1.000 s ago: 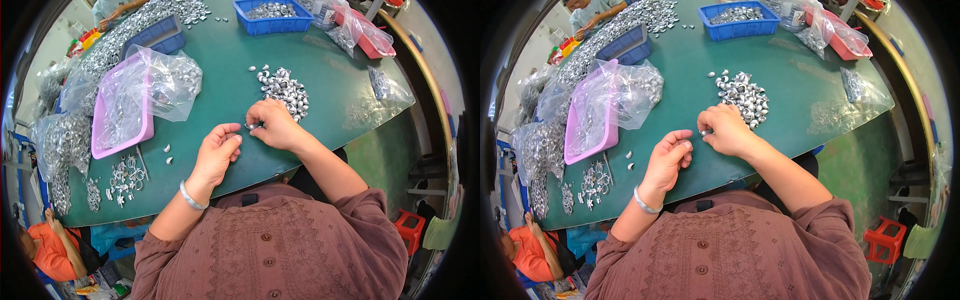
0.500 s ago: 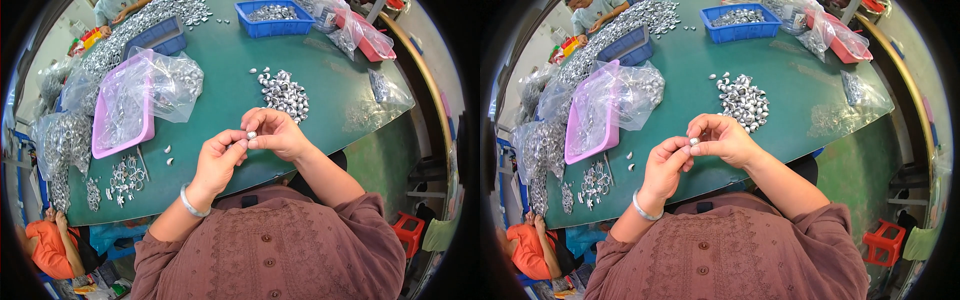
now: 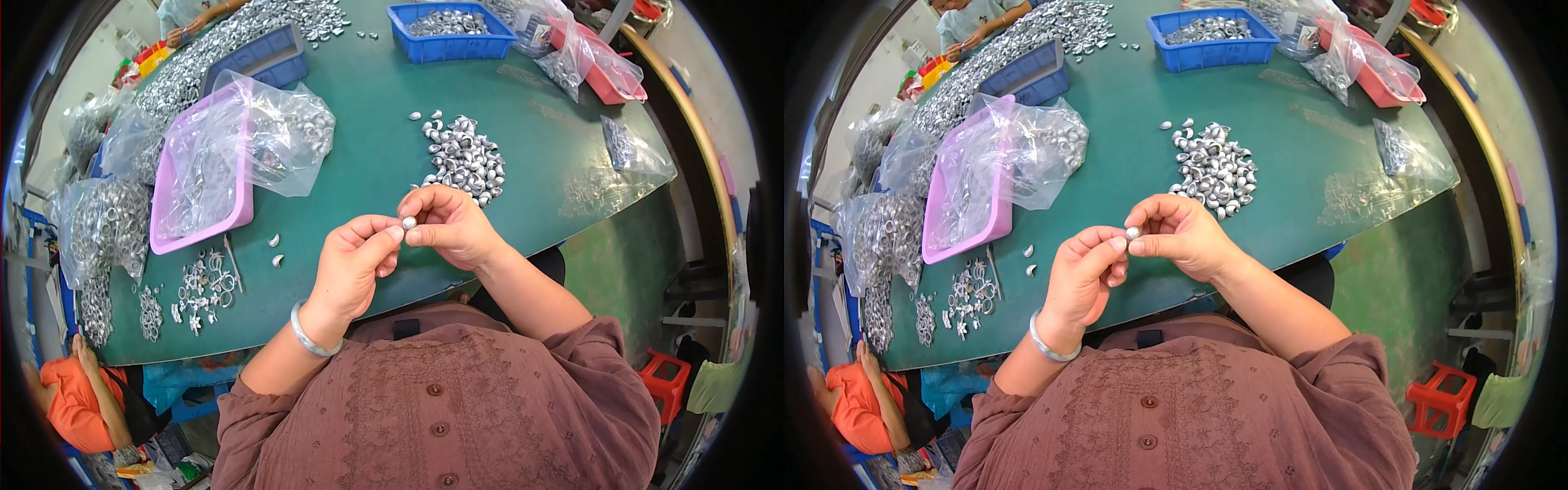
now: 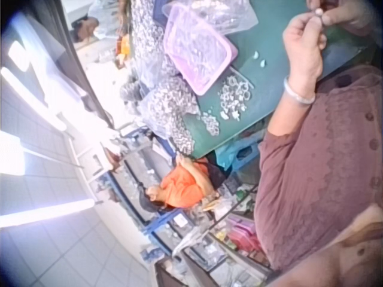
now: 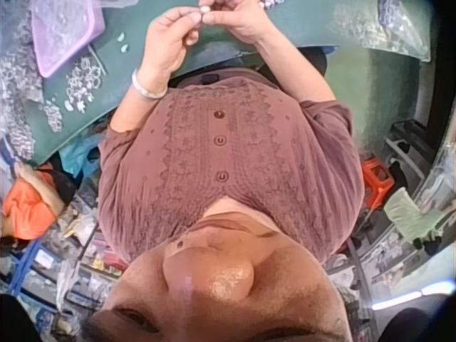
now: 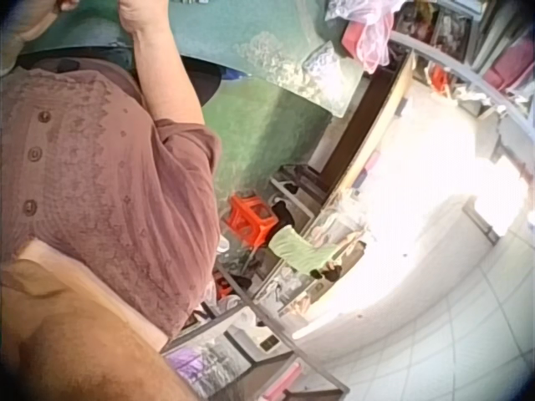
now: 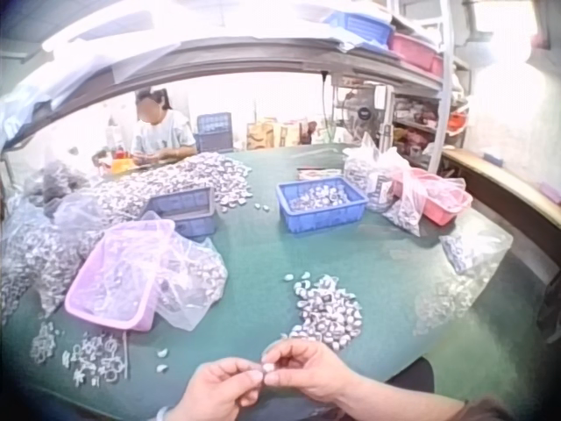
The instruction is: The person picks up and puts down small grey metal parts from a pile on the table, placing them into a pink plastic tray.
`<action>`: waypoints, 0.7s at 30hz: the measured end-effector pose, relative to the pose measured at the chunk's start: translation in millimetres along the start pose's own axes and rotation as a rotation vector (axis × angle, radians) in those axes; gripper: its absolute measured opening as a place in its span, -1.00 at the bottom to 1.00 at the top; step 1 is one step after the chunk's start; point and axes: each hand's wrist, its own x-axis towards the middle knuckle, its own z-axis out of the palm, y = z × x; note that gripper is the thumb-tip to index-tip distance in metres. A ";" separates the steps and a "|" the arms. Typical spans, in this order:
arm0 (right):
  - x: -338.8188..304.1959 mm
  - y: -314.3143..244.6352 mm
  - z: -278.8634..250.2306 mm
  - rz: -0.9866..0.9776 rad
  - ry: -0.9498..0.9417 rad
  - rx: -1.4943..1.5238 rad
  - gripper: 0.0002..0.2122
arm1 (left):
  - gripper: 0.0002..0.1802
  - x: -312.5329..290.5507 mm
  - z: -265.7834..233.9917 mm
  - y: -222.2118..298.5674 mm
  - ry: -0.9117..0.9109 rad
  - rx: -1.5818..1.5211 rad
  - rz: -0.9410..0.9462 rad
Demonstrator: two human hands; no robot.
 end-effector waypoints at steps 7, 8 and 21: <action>-1.3 -1.4 1.8 0.004 0.019 -0.045 -0.83 | -0.90 0.1 -1.3 0.6 -0.012 -0.041 -0.017; -1.4 -1.3 1.7 -0.007 0.015 -0.067 -0.83 | -0.90 0.3 -1.3 0.3 -0.011 -0.036 -0.015; -3.9 -7.5 4.8 -0.065 -0.038 -0.226 -0.83 | -0.91 1.3 -6.0 -6.8 -0.019 0.119 0.134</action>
